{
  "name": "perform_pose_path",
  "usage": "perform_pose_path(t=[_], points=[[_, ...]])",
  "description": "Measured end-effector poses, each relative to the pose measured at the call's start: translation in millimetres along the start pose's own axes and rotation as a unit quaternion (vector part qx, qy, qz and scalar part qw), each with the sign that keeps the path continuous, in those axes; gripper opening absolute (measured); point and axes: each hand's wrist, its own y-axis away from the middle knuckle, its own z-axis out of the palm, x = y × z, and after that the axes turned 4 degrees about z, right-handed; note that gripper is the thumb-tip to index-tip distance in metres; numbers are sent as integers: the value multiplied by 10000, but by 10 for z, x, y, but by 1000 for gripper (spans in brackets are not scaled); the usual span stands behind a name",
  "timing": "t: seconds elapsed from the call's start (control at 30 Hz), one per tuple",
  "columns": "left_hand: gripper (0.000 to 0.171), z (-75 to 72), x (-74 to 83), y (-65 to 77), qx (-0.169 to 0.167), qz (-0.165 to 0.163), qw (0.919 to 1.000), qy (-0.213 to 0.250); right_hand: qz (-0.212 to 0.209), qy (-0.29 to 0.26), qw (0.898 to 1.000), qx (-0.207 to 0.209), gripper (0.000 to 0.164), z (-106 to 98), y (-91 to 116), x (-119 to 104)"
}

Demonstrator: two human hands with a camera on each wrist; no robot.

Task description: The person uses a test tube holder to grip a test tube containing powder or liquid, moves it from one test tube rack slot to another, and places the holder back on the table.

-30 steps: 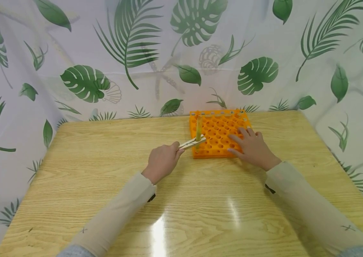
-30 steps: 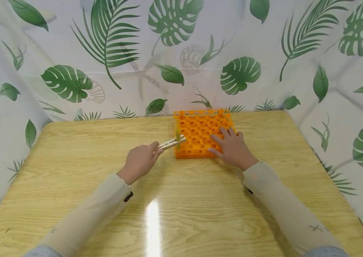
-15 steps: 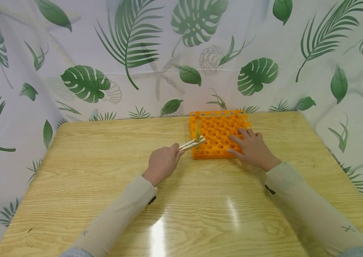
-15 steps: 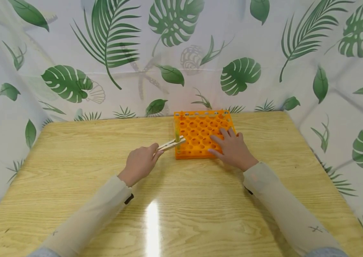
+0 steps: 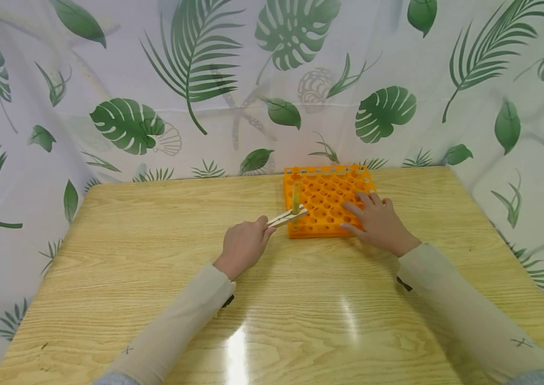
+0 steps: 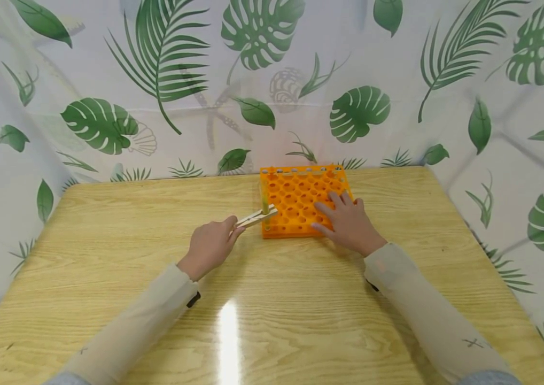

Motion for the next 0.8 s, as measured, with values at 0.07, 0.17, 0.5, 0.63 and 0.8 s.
perform_pose_path(t=[0.07, 0.17, 0.5, 0.63, 0.8], points=[[29, 2, -2, 0, -13, -10, 10000, 23, 3, -1, 10000, -4, 52, -8, 0, -4], [30, 7, -3, -3, -62, -47, 10000, 39, 15, -26, 10000, -2, 52, -26, 2, -14], [28, -1, 0, -14, -335, -131, 9993, 59, 40, -28, 10000, -13, 51, -40, 7, -27], [28, -9, -2, -9, -436, -141, 9989, 101, 41, -3, 10000, -25, 52, -24, 3, -14], [31, -9, -13, -3, -455, -94, 9988, 120, 15, -16, 10000, -25, 53, 2, -1, 3]])
